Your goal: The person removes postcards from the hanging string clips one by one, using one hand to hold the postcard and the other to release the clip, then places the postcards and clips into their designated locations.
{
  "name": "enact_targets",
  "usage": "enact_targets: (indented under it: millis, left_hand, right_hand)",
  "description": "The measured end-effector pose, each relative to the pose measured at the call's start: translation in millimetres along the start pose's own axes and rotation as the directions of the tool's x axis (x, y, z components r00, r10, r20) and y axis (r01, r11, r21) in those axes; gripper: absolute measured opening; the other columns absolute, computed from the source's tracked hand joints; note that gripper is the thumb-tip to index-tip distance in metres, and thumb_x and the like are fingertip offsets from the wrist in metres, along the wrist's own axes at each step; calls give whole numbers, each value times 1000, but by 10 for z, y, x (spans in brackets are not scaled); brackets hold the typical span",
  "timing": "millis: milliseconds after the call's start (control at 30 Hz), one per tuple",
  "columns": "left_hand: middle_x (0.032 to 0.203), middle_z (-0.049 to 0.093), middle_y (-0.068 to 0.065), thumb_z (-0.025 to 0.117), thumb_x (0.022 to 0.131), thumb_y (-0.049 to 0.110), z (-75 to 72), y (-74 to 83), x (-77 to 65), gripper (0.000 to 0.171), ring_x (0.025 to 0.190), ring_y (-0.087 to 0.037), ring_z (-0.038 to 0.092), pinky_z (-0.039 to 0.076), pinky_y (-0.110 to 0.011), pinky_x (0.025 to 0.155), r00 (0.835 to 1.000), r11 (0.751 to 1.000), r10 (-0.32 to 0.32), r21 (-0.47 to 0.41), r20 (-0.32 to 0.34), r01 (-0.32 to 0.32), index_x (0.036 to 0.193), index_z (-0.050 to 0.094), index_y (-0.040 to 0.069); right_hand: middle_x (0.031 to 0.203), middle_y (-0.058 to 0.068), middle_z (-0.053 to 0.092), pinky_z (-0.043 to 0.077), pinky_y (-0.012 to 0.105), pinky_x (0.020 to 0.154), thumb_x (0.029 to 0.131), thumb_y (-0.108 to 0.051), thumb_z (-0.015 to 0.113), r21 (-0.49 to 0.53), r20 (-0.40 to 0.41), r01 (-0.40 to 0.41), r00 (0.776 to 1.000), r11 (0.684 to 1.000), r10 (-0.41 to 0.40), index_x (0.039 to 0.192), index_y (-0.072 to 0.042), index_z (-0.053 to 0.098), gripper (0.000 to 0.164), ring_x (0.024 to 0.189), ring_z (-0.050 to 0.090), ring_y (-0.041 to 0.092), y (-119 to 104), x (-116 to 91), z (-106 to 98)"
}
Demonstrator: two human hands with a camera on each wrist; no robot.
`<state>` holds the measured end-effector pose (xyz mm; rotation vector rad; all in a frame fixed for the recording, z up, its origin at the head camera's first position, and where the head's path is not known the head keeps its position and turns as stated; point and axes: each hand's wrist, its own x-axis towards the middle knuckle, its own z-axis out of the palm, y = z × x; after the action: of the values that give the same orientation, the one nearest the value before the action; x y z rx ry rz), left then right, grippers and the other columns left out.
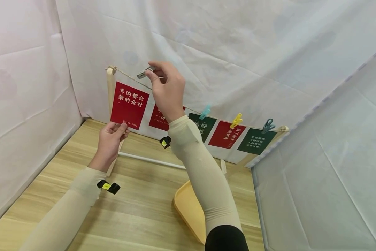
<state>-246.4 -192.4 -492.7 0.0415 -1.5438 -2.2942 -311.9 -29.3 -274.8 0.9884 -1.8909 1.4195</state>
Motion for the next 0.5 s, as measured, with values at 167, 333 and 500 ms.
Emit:
enact_targets:
  millis: [167, 333, 500]
  left_hand:
    - [101, 74, -8, 71, 107, 19, -29, 2, -28, 18, 88, -20, 68, 60, -25, 78, 1000, 1000, -1, 3, 2, 1, 121, 72, 7]
    - [97, 74, -4, 70, 107, 15, -61, -4, -37, 20, 85, -15, 67, 60, -23, 78, 1000, 1000, -2, 2, -15, 2, 123, 70, 2]
    - [95, 75, -1, 70, 107, 15, -91, -11, -49, 20, 84, -13, 66, 59, -21, 76, 1000, 1000, 2, -5, -30, -2, 122, 70, 0]
  right_hand:
    - [107, 15, 73, 64, 37, 89, 100, 1, 76, 35, -13, 2, 1000, 999, -2, 124, 8, 74, 25, 95, 76, 19, 37, -15, -47]
    - [107, 15, 74, 63, 37, 90, 101, 0, 77, 58, -33, -31, 999, 998, 33, 125, 8, 74, 26, 96, 77, 20, 25, -41, -90]
    - [107, 15, 73, 63, 38, 90, 101, -2, 77, 72, -29, -38, 999, 997, 40, 126, 7, 74, 26, 96, 77, 21, 14, -58, -116]
